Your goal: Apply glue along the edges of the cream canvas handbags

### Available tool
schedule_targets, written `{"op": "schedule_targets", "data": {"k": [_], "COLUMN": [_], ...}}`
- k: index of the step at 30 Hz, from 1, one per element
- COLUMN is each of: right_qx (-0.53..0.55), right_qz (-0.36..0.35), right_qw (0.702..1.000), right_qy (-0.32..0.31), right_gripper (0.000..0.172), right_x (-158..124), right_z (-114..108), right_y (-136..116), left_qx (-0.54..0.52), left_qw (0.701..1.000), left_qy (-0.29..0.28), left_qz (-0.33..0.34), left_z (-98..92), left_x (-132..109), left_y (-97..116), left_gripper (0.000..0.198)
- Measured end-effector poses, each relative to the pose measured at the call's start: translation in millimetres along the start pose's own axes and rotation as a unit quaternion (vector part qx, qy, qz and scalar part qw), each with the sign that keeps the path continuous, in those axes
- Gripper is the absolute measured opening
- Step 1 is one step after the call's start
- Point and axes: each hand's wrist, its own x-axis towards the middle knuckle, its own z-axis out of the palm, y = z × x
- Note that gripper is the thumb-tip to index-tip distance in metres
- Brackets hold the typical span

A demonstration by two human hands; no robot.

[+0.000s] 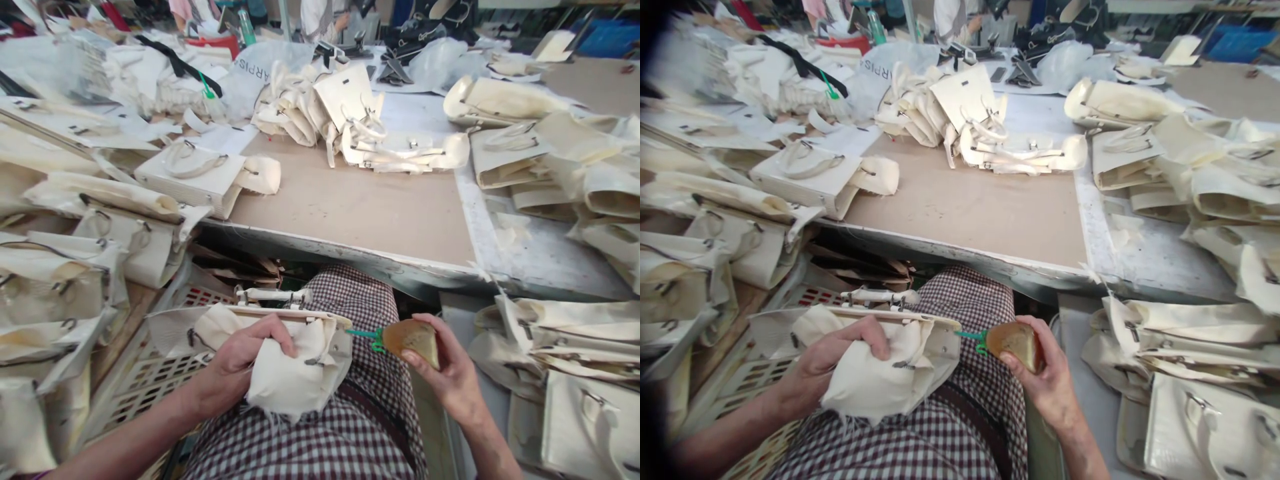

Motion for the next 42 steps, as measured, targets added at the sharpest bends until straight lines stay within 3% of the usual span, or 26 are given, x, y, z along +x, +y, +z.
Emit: {"op": "schedule_targets", "data": {"k": [6,9,15,21,30,38,42], "right_qx": [-0.021,-0.022,-0.024,-0.02,-0.067,-0.078,-0.083], "right_qz": [-0.02,-0.016,-0.043,-0.011,-0.053,-0.036,-0.033], "right_qw": [0.992,0.989,0.995,0.989,0.996,0.991,0.994], "right_qy": [-0.12,-0.144,-0.091,-0.149,-0.032,-0.102,-0.059], "right_gripper": [0.045,0.045,0.046,0.043,0.045,0.044,0.045], "right_x": [9,10,9,6,5,-1,-1], "right_z": [-15,-18,-12,-14,-14,-17,-17], "right_y": [-8,-8,-1,-6,1,-2,-3], "left_qx": [0.031,0.033,0.014,0.016,0.018,0.013,0.026], "left_qw": [0.999,0.999,1.0,1.0,0.999,1.0,0.999], "left_qy": [0.013,0.005,0.006,0.0,0.0,0.015,0.011], "left_qz": [0.008,0.035,0.015,0.017,0.042,0.014,0.017], "left_z": [0.7,0.2,0.8,1.4,0.9,3.3,3.5], "left_x": [0,-1,-2,-3,-3,-2,-2], "left_y": [-2,-5,-5,-8,-9,-3,-2], "left_gripper": [0.025,0.023,0.02,0.023,0.02,0.026,0.018]}}
